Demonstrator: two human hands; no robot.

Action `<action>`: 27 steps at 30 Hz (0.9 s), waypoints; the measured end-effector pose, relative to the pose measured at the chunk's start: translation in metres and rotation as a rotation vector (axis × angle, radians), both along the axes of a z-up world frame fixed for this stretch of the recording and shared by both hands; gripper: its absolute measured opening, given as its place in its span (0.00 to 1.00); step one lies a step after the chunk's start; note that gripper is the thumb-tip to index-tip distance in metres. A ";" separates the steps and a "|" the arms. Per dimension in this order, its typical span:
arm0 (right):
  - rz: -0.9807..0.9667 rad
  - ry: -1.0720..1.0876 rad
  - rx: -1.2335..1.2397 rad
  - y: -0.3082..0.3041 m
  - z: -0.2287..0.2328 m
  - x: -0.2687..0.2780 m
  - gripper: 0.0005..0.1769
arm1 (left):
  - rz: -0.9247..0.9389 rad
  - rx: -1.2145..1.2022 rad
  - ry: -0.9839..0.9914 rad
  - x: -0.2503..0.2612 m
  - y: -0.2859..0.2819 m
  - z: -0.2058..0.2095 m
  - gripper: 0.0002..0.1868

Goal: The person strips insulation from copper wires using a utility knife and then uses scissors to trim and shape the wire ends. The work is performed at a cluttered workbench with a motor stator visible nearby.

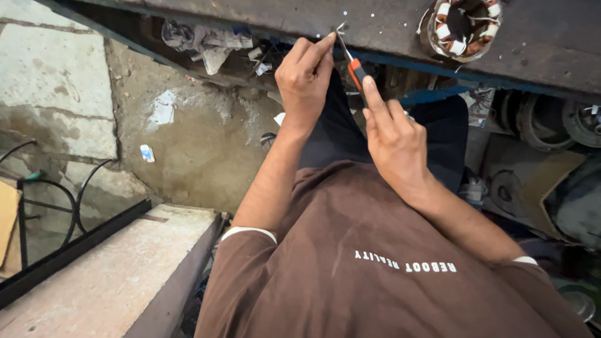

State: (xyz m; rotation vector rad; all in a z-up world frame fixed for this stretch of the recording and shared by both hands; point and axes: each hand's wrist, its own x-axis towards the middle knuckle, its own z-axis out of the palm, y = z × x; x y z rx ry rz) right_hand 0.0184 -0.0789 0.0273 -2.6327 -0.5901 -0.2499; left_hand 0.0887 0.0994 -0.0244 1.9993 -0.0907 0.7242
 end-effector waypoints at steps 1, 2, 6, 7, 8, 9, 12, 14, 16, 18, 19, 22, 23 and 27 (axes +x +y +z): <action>0.006 0.000 -0.001 -0.003 0.002 -0.001 0.33 | -0.008 -0.036 0.013 0.000 -0.001 0.001 0.14; 0.008 -0.006 -0.004 -0.002 0.002 0.001 0.33 | -0.016 -0.072 0.026 0.001 -0.001 0.002 0.13; 0.024 -0.015 -0.031 -0.009 -0.003 0.000 0.32 | -0.032 -0.086 0.045 -0.001 -0.002 0.001 0.13; 0.032 -0.020 -0.033 -0.009 -0.005 0.001 0.32 | -0.036 -0.083 0.033 -0.001 -0.001 0.001 0.13; 0.040 -0.017 -0.030 -0.010 -0.005 0.001 0.32 | -0.039 -0.079 0.021 -0.002 0.000 0.003 0.13; 0.047 -0.019 -0.026 -0.013 -0.004 0.002 0.32 | -0.039 -0.059 0.018 -0.001 0.001 0.004 0.13; 0.057 -0.020 0.016 -0.013 -0.002 0.009 0.32 | -0.035 -0.009 0.004 0.002 0.005 0.009 0.13; 0.057 -0.007 0.037 -0.014 -0.002 0.009 0.31 | -0.039 0.004 0.008 0.001 0.005 0.008 0.13; 0.055 0.014 0.037 -0.017 -0.002 0.005 0.31 | -0.051 -0.014 0.020 -0.004 0.002 0.006 0.13; 0.054 0.020 0.049 -0.021 0.003 0.004 0.31 | -0.049 -0.019 0.015 0.000 0.003 0.007 0.14; 0.057 0.022 0.058 -0.021 0.004 0.006 0.31 | -0.043 -0.016 0.014 0.001 0.004 0.008 0.14; 0.061 0.045 0.051 -0.020 0.003 0.009 0.31 | -0.044 -0.046 0.036 0.001 0.005 0.007 0.15; 0.065 0.039 0.044 -0.022 0.002 0.009 0.31 | -0.048 -0.063 0.048 0.000 0.004 0.006 0.15; 0.085 0.026 0.052 -0.026 0.004 0.012 0.32 | -0.079 -0.089 0.057 0.001 0.007 0.006 0.14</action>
